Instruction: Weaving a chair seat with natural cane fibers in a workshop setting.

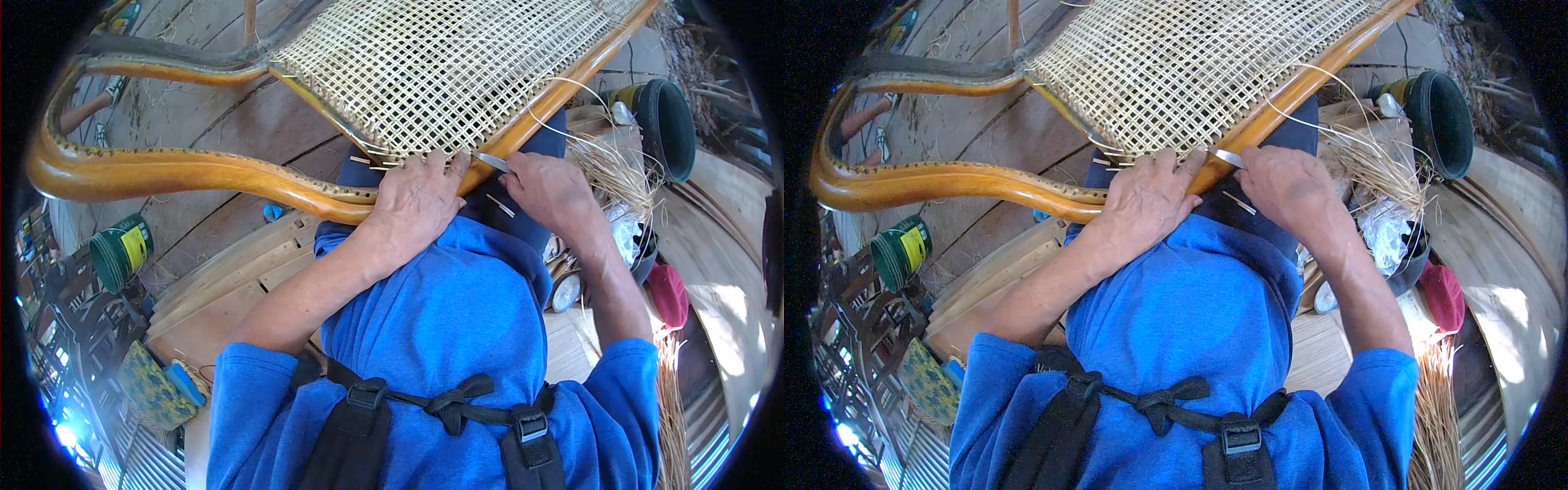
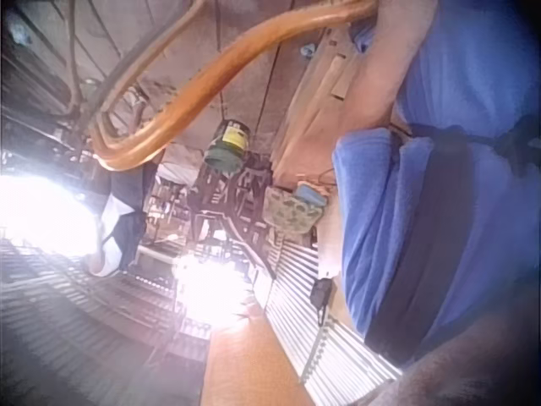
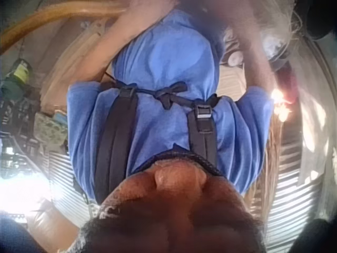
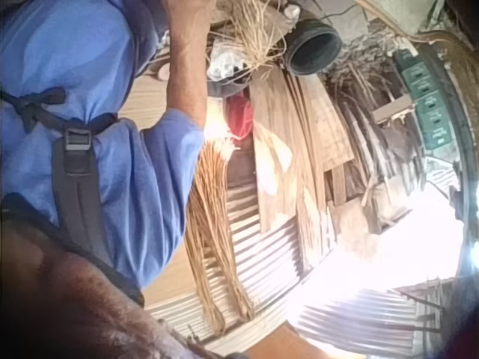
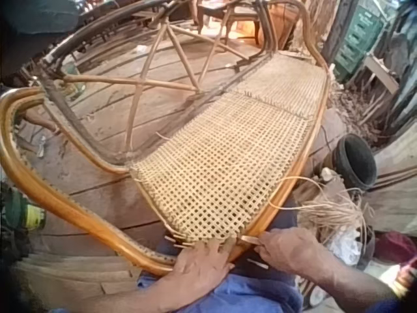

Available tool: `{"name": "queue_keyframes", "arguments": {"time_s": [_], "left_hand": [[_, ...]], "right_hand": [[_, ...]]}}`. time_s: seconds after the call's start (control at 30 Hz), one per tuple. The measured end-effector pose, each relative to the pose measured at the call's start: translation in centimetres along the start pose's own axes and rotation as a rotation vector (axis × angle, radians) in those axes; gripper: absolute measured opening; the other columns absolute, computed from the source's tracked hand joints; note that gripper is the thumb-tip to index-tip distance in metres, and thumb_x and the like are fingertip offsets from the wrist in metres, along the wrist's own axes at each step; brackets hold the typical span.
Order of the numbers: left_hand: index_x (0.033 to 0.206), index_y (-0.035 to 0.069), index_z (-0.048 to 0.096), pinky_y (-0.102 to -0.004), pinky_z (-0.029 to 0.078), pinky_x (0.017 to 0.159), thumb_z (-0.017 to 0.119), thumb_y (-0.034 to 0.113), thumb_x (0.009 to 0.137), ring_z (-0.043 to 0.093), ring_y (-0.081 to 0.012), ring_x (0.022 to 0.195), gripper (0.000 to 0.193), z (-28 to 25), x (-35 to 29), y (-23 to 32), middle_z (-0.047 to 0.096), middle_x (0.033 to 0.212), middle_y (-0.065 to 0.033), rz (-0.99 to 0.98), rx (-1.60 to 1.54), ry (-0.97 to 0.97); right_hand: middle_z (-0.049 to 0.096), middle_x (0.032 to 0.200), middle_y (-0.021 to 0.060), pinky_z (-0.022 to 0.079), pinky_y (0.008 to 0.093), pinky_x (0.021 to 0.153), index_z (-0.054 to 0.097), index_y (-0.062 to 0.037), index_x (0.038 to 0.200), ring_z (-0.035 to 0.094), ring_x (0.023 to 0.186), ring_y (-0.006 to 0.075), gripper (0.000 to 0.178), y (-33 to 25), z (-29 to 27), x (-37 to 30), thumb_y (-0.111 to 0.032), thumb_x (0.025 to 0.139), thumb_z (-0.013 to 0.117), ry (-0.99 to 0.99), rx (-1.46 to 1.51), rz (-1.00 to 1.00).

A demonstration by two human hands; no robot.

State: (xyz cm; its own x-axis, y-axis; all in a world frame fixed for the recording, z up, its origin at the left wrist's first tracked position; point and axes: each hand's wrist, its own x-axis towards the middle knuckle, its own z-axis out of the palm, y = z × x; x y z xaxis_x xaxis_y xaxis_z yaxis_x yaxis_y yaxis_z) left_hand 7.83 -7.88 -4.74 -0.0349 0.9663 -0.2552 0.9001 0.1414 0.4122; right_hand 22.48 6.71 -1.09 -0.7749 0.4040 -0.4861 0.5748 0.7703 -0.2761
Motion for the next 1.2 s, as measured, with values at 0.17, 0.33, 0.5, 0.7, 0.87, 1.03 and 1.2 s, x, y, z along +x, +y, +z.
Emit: {"name": "queue_keyframes", "arguments": {"time_s": [0.17, 0.33, 0.5, 0.7, 0.87, 1.03, 1.2], "left_hand": [[0.131, 0.007, 0.049, -0.04, 0.053, 0.07, 0.072, 0.027, 0.078, 0.06, -0.0302, 0.085, 0.061, 0.3, 0.2, 0.4, 0.054, 0.094, -0.014, -0.011, -0.007, 0.016], [0.127, 0.006, 0.052, -0.0436, 0.051, 0.073, 0.067, 0.022, 0.082, 0.061, -0.0344, 0.085, 0.05, -0.1, 0.4, -1.1, 0.056, 0.097, -0.0174, -0.013, -0.197, 0.031], [0.098, 0.001, 0.059, -0.0452, 0.049, 0.075, 0.062, 0.018, 0.085, 0.061, -0.0363, 0.085, 0.021, 0.1, 1.0, -3.1, 0.061, 0.093, -0.0194, -0.144, -0.408, 0.095], [0.081, 0.001, 0.062, -0.0463, 0.05, 0.068, 0.064, 0.025, 0.084, 0.063, -0.0377, 0.074, 0.024, 0.5, 3.1, -3.1, 0.063, 0.075, -0.0185, -0.2, -0.35, 0.038], [0.08, 0.001, 0.064, -0.048, 0.05, 0.065, 0.065, 0.035, 0.082, 0.064, -0.0384, 0.074, 0.034, -0.1, 4.1, -3.2, 0.066, 0.077, -0.0202, -0.241, -0.318, -0.061], [0.079, 0.001, 0.065, -0.0481, 0.051, 0.066, 0.063, 0.035, 0.082, 0.065, -0.0385, 0.073, 0.034, -0.1, 4.4, -2.7, 0.065, 0.075, -0.0206, -0.28, -0.3, -0.063], [0.078, 0.002, 0.065, -0.049, 0.051, 0.067, 0.061, 0.031, 0.081, 0.065, -0.0389, 0.073, 0.03, 0.2, 4.3, -2.7, 0.065, 0.075, -0.0212, -0.281, -0.304, -0.07]], "right_hand": [[0.067, 0.079, 0.0186, 0.053, 0.0455, 0.068, 0.067, -0.0023, 0.083, 0.067, 0.076, 0.0353, 0.016, -0.8, -1.3, 0.8, -0.012, 0.082, 0.054, 0.161, -0.038, -0.202], [0.068, 0.079, 0.0171, 0.054, 0.0433, 0.068, 0.07, -0.0036, 0.081, 0.068, 0.076, 0.0343, 0.019, -1.3, -2.2, 1.5, -0.012, 0.083, 0.053, 0.092, -0.08, -0.14], [0.068, 0.077, 0.0157, 0.053, 0.043, 0.064, 0.065, -0.0038, 0.084, 0.067, 0.072, 0.0324, 0.026, -1.3, -1.4, -0.4, -0.027, 0.091, 0.056, 0.035, -0.096, -0.032], [0.067, 0.076, 0.0171, 0.053, 0.0449, 0.065, 0.061, -0.0041, 0.084, 0.067, 0.073, 0.0342, 0.032, -1.2, 0.6, -0.3, -0.031, 0.096, 0.049, -0.002, -0.031, 0.06], [0.066, 0.084, 0.02, 0.049, 0.0498, 0.073, 0.061, -0.0026, 0.092, 0.064, 0.083, 0.0392, 0.038, -0.8, 0.5, 0.5, -0.036, 0.098, 0.044, -0.145, 0.051, 0.146], [0.066, 0.082, 0.0188, 0.051, 0.0486, 0.069, 0.062, -0.0028, 0.09, 0.066, 0.08, 0.0368, 0.036, -1.3, 0.1, 0.8, -0.034, 0.097, 0.045, -0.144, -0.048, 0.097], [0.066, 0.076, 0.0181, 0.052, 0.0451, 0.062, 0.064, -0.0031, 0.082, 0.067, 0.072, 0.0346, 0.022, -2.0, -0.9, 0.8, -0.022, 0.088, 0.054, -0.008, -0.054, -0.072]]}}
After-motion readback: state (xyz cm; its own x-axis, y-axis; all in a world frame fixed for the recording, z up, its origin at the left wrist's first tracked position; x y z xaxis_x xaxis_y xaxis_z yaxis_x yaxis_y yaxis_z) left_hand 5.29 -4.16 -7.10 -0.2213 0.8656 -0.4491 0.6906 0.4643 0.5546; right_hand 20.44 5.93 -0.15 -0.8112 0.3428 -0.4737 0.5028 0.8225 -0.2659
